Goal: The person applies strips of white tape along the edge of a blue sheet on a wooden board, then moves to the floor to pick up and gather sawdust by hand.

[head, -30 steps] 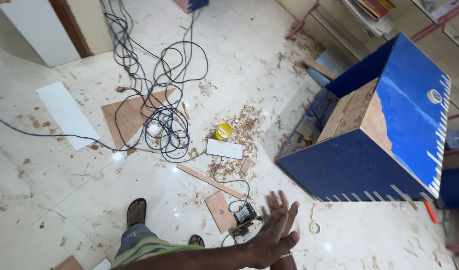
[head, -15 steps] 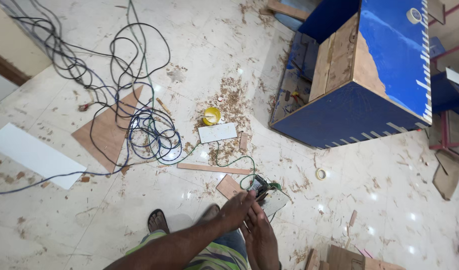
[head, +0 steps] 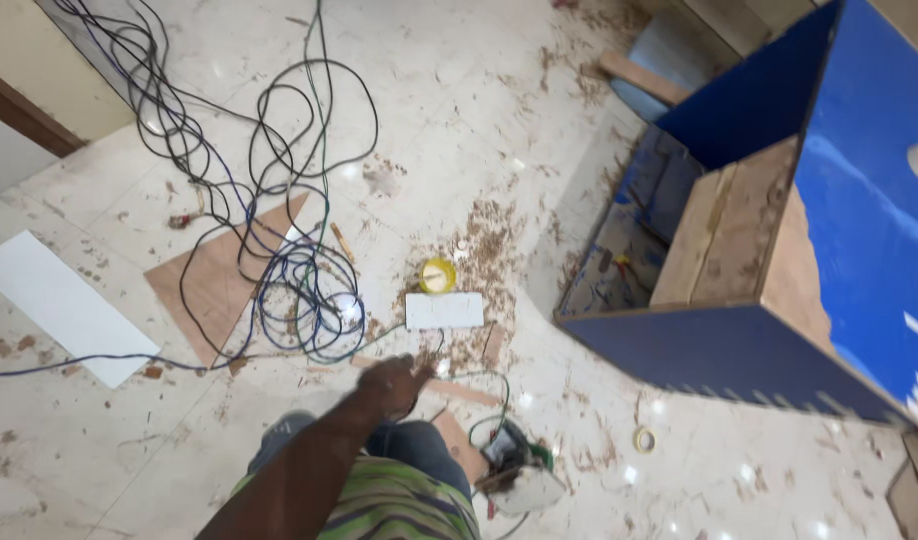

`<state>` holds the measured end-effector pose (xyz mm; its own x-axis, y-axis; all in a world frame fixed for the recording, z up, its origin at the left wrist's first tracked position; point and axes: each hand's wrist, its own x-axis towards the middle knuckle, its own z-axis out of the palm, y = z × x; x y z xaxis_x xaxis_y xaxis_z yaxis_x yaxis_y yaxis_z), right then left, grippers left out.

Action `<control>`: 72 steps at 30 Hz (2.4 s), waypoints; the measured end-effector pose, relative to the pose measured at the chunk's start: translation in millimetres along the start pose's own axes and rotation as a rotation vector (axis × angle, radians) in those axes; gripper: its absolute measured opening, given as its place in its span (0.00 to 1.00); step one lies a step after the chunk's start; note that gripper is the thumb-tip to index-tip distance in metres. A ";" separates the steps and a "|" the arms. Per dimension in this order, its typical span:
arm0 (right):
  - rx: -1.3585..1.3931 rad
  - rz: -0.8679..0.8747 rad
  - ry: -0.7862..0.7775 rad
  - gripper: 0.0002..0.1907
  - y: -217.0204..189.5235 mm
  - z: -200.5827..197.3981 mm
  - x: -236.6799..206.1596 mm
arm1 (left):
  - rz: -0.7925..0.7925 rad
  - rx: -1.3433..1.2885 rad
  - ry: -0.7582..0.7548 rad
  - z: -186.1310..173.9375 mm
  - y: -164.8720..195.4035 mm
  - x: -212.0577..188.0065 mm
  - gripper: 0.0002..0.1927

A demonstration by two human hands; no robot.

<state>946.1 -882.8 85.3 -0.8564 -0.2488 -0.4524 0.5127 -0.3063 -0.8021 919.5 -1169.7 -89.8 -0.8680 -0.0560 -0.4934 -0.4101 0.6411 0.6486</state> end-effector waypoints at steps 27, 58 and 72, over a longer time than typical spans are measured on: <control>-0.700 0.349 0.392 0.20 239.5 -183.8 592.7 | 0.054 0.627 -0.489 69.1 -122.2 685.5 0.41; -0.445 0.417 0.914 0.17 390.8 -568.9 646.1 | 1.036 0.791 -0.568 397.7 -145.2 940.0 0.15; -1.220 -0.118 0.394 0.18 283.8 -446.1 708.8 | 0.883 0.196 -0.339 426.2 -161.8 963.3 0.11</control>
<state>457.4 -736.2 -636.9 -0.9597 0.0728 -0.2713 0.2247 0.7786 -0.5859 269.0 -1001.2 -917.0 -0.7012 0.7121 -0.0349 0.4326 0.4640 0.7730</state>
